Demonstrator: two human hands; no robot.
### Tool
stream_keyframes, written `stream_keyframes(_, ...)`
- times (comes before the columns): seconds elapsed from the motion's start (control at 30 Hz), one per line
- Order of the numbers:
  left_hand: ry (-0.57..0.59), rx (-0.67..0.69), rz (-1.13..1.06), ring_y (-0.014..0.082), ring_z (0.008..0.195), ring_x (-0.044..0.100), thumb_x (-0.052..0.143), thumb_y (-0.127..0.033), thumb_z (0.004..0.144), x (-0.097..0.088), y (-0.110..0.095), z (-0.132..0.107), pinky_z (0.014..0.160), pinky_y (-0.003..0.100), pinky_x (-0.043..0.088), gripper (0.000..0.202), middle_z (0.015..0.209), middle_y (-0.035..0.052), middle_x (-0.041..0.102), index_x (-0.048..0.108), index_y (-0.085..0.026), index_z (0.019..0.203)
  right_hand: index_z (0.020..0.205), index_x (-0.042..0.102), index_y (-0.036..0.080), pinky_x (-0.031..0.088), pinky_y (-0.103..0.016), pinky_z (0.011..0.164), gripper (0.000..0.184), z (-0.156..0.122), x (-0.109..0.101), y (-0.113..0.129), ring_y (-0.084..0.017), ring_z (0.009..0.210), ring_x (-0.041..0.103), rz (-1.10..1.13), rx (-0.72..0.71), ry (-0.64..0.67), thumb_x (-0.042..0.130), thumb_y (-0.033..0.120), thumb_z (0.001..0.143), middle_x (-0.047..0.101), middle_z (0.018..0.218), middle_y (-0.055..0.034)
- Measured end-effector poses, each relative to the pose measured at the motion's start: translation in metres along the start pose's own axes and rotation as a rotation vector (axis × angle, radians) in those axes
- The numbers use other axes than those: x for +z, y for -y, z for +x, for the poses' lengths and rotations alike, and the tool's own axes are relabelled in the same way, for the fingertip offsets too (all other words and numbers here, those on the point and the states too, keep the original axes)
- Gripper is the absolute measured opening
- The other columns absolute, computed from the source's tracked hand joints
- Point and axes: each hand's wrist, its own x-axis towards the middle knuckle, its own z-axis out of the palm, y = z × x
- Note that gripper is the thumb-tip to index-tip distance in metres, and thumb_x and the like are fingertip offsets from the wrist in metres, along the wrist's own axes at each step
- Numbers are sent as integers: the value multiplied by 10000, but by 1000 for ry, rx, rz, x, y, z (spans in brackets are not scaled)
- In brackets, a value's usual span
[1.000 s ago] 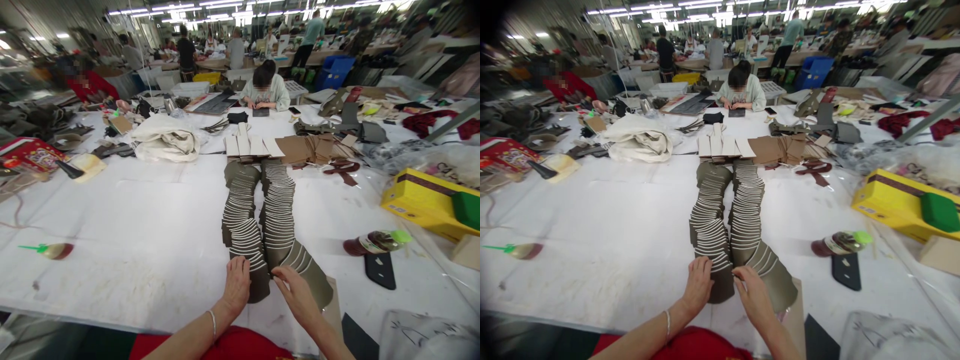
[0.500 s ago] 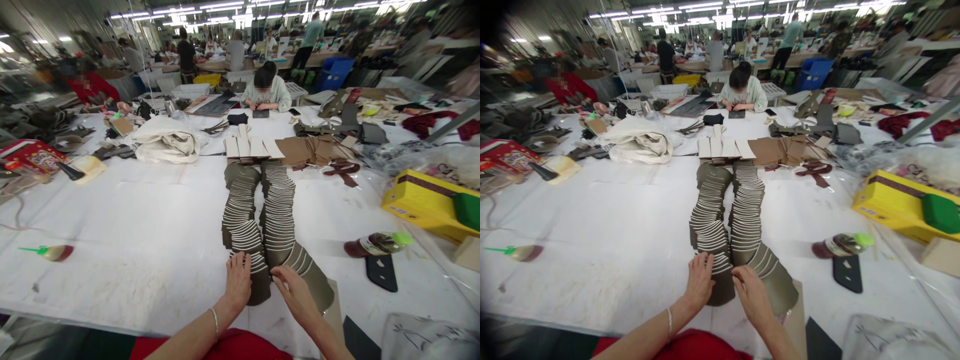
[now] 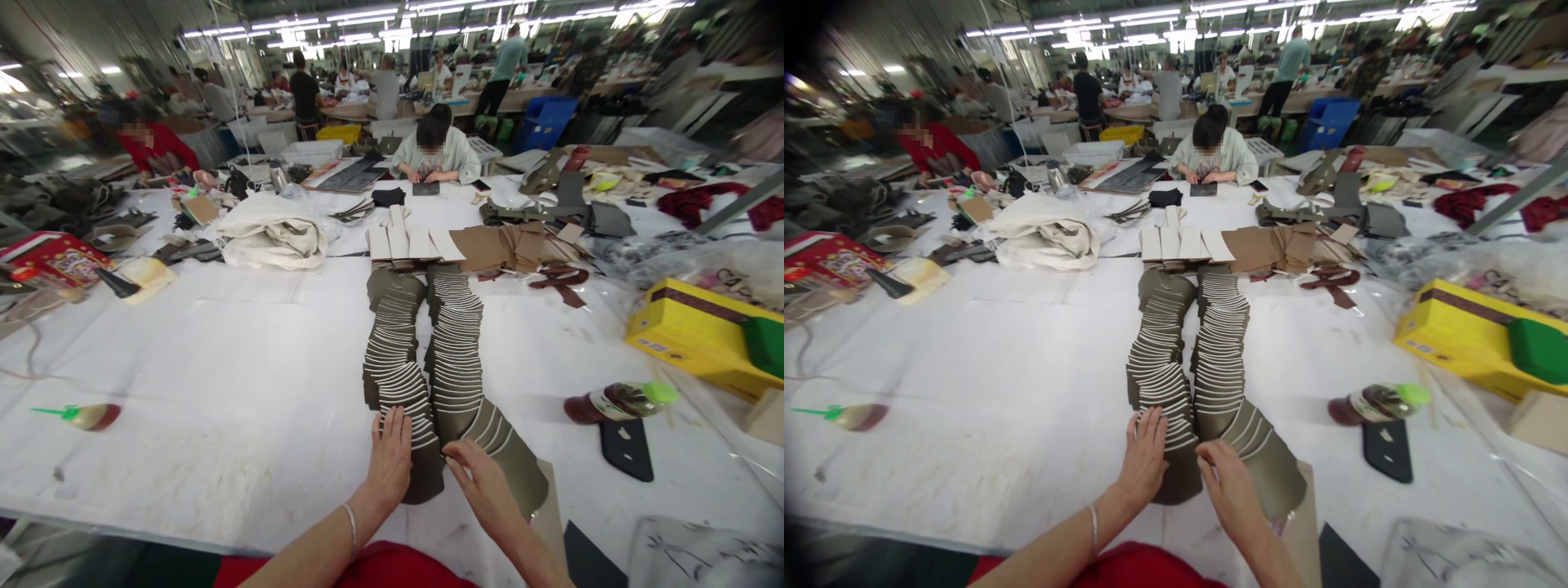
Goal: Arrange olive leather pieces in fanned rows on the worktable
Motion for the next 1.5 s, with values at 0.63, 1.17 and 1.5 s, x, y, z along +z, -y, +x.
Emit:
stream_keyframes(0.63, 58, -137, -33, 335, 1345, 253, 685, -80, 569, -17, -6, 22, 1109, 507, 186, 896, 1451, 157, 328, 313, -142, 1381, 1296, 448, 183, 402, -448, 1046, 450, 14, -3, 6, -251, 1226, 477, -273, -159, -45, 477, 173, 847, 510, 1311, -130)
stream_keyframes(1.17, 205, -8, -210, 253, 991, 485, 560, -98, 647, -22, 6, -28, 876, 375, 418, 344, 1051, 83, 566, 557, -168, 985, 1104, 570, 104, 95, -480, 1172, 461, 24, 58, 12, -301, 1060, 528, -568, -347, 282, 592, 89, 644, 620, 1051, -138)
stream_keyframes(1.5, 280, 208, -561, 258, 1237, 453, 650, -251, 728, -94, 4, -24, 1063, 387, 391, 634, 1365, 73, 462, 432, -264, 1323, 932, 617, 158, 382, -399, 936, 285, -32, 7, 64, -246, 869, 588, -344, -17, 134, 688, 309, 701, 673, 885, -72)
